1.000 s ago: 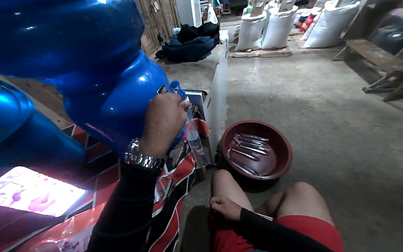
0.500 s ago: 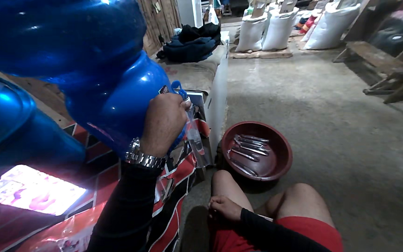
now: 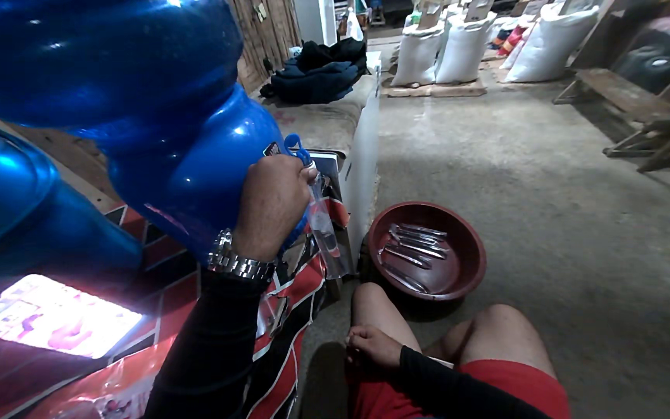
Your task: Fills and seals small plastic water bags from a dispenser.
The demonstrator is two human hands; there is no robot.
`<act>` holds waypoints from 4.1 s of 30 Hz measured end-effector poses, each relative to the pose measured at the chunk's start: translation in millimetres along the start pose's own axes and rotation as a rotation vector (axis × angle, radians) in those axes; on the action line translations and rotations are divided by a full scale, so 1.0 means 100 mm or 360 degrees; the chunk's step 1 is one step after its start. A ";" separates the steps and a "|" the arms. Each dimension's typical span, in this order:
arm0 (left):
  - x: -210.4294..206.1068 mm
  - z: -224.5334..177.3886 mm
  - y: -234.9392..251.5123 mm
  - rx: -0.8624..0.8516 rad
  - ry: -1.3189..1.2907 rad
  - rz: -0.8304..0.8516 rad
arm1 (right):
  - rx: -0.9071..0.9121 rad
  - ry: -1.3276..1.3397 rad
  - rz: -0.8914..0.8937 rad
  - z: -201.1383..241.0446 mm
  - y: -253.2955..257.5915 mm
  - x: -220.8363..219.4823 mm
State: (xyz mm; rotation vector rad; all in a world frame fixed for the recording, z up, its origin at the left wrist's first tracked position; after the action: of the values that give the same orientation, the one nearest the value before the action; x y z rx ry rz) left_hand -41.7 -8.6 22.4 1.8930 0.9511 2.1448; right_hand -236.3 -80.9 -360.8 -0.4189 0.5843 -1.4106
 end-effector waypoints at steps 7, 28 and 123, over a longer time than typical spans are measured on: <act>0.00 0.03 0.10 0.0096 0.0022 0.0104 | -0.0002 0.0005 0.0001 0.00 0.01 0.01; 0.00 0.01 0.03 0.0036 0.0017 0.0032 | 0.0005 0.0131 0.0045 0.00 0.00 0.00; -0.05 0.25 0.02 -0.0155 0.0038 0.0078 | 0.1036 -0.0177 -0.0726 3.81 -1.24 0.51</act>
State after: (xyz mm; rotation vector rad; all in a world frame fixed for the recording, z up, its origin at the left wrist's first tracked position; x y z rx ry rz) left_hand -16.9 -3.1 19.4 1.8681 0.7964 2.2031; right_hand -99.8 -173.1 8.4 -0.1012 -0.0909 -1.8992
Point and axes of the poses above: each hand's wrist, its own y-axis towards the middle knuckle, its own x-axis out of the back of the hand, z = x × y, the point moved 1 cm from there along y, towards the middle knuckle, and after that the axes turned 15 degrees about -x, right-handed, at the moved point
